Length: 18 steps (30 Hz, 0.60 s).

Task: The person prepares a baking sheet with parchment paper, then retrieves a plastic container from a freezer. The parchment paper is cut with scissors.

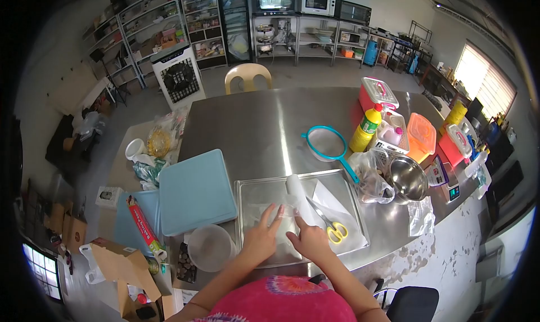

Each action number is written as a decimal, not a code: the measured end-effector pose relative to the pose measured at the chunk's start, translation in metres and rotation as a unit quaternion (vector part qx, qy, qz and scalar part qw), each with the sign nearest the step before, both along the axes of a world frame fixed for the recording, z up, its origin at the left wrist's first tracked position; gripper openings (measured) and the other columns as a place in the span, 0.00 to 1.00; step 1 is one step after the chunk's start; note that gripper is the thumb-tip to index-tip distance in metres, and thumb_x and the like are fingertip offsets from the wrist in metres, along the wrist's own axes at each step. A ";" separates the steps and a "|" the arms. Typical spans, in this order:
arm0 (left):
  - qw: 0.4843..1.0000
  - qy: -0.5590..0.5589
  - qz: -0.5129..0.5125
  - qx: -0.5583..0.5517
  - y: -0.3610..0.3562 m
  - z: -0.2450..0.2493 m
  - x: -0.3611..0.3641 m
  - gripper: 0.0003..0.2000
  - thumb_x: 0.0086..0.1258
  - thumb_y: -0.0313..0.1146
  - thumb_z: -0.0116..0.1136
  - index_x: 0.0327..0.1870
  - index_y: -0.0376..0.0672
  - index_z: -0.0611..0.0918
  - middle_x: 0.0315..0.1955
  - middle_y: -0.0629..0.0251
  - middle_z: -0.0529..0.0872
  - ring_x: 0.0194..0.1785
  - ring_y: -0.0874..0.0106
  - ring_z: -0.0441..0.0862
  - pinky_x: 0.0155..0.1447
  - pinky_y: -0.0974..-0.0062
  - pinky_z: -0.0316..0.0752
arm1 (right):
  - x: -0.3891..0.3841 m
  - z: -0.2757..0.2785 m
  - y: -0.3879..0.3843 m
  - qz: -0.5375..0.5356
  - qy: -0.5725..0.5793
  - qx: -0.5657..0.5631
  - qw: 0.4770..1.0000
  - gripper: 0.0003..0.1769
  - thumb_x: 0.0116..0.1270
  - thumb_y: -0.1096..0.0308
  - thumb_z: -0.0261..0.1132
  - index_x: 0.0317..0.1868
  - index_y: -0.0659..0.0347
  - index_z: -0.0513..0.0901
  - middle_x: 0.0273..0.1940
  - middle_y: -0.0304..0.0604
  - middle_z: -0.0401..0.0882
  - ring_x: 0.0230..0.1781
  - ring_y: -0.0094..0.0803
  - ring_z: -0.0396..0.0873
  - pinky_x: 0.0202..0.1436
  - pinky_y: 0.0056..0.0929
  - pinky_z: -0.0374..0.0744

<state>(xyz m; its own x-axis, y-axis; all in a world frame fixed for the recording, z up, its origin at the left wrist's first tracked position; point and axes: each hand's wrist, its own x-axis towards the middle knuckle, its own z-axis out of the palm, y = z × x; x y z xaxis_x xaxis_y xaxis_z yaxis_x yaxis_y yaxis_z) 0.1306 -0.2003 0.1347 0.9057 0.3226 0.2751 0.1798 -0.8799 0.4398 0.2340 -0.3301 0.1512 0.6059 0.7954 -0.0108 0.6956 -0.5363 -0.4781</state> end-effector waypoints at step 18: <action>0.984 0.022 -0.109 0.140 -0.040 0.010 0.020 0.36 0.48 0.24 0.51 0.66 0.33 0.61 0.68 0.46 0.55 0.18 0.65 0.77 0.23 0.74 0.74 | 0.016 -0.020 0.022 -0.145 0.781 0.322 0.514 0.39 0.63 0.33 0.47 0.64 0.55 0.64 0.61 0.48 0.66 0.62 0.43 0.63 0.63 0.49 0.63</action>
<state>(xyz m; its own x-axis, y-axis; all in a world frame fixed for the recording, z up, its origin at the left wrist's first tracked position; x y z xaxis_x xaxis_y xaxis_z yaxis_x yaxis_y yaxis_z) 0.1507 -0.2403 0.1452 0.9581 0.0359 0.2842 -0.0135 -0.9853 0.1701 0.2504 -0.3080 0.1310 0.3516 0.8172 -0.4566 -0.8729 0.1100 -0.4752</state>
